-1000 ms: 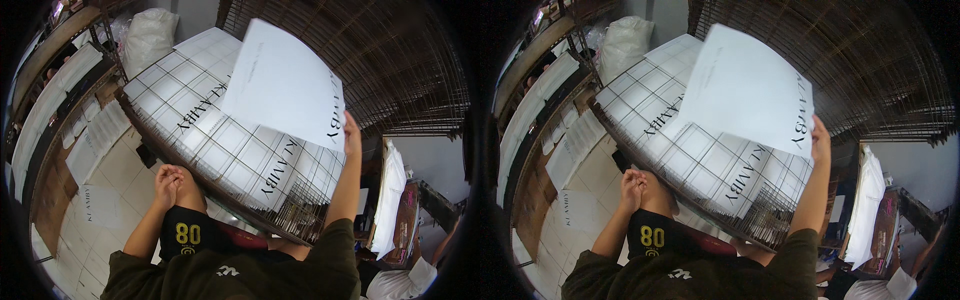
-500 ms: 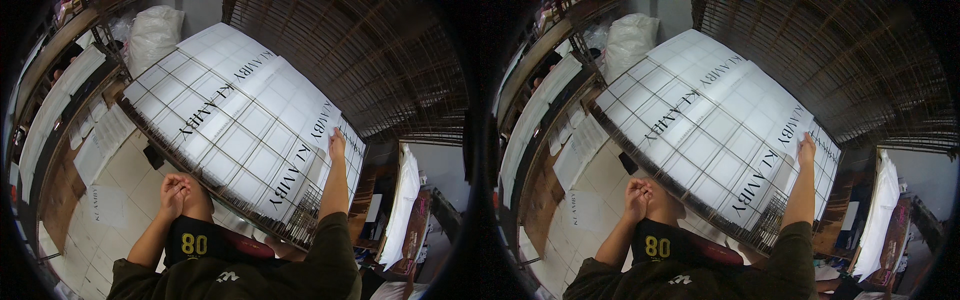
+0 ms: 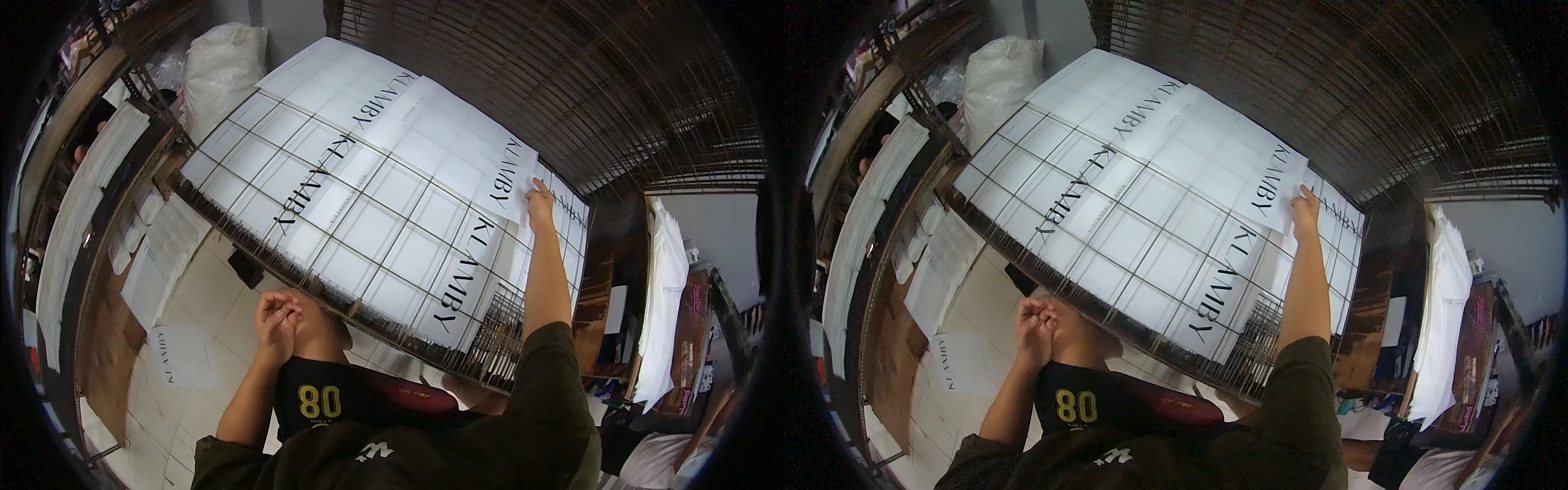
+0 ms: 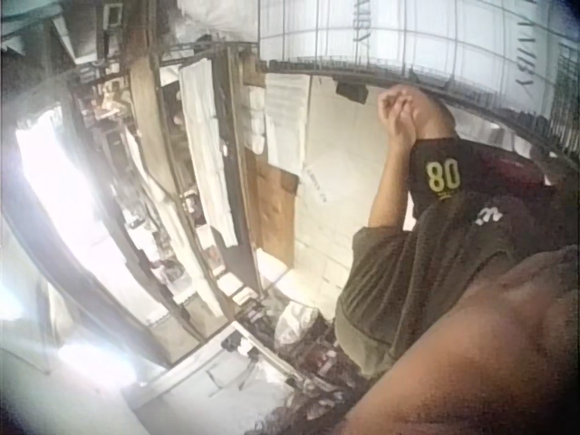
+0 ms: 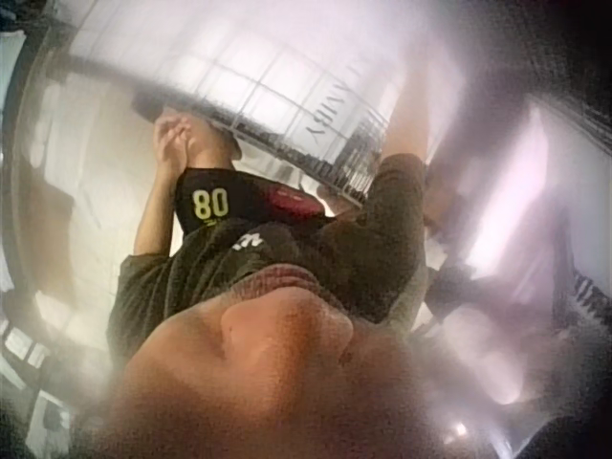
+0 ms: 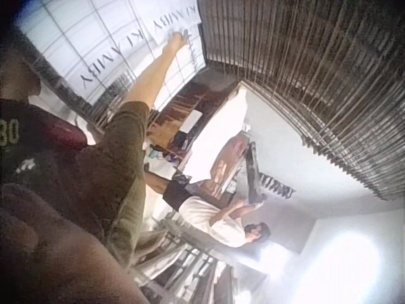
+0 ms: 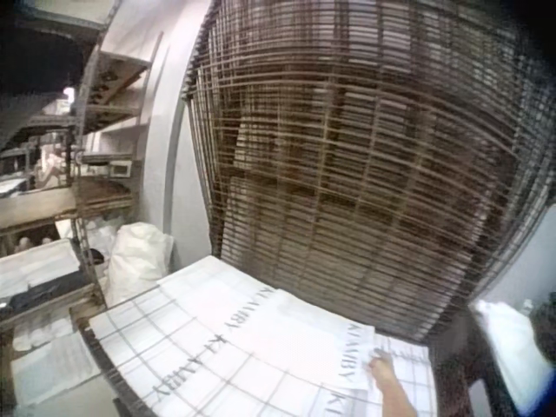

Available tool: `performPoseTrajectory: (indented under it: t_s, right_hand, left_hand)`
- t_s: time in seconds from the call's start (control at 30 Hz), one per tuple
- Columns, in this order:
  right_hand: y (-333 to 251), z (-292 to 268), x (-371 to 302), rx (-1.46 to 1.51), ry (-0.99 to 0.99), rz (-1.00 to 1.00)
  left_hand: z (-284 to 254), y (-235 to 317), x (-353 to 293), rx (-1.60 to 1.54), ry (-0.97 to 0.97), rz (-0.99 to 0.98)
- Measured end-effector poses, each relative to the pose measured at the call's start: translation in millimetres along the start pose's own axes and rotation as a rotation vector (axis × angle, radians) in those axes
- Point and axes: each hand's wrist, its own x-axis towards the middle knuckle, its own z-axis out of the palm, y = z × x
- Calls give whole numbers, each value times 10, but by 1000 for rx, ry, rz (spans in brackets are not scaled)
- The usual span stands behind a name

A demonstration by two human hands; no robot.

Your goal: The person sits on the floor and repeatedly picks up white papers printed with the word KLAMBY from a nearby table, then places them onto a wire rack. The person handles the papers one at a time, aligning them on the rack throughout the clip.

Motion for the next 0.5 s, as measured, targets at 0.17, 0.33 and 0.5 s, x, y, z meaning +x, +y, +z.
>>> performPoseTrajectory:
  t_s: [0.17, 0.33, 0.5]
  right_hand:
    - [225, -54, 154, 21, 39, -114]
    - [212, -64, 148, -76, 53, -81]
    - [74, -146, -223, -298, 91, -186]
  left_hand:
    - [62, 25, -1, 23, 16, -10]
    - [74, 17, -3, 80, 11, -3]
    - [43, -18, 16, 92, 4, 11]
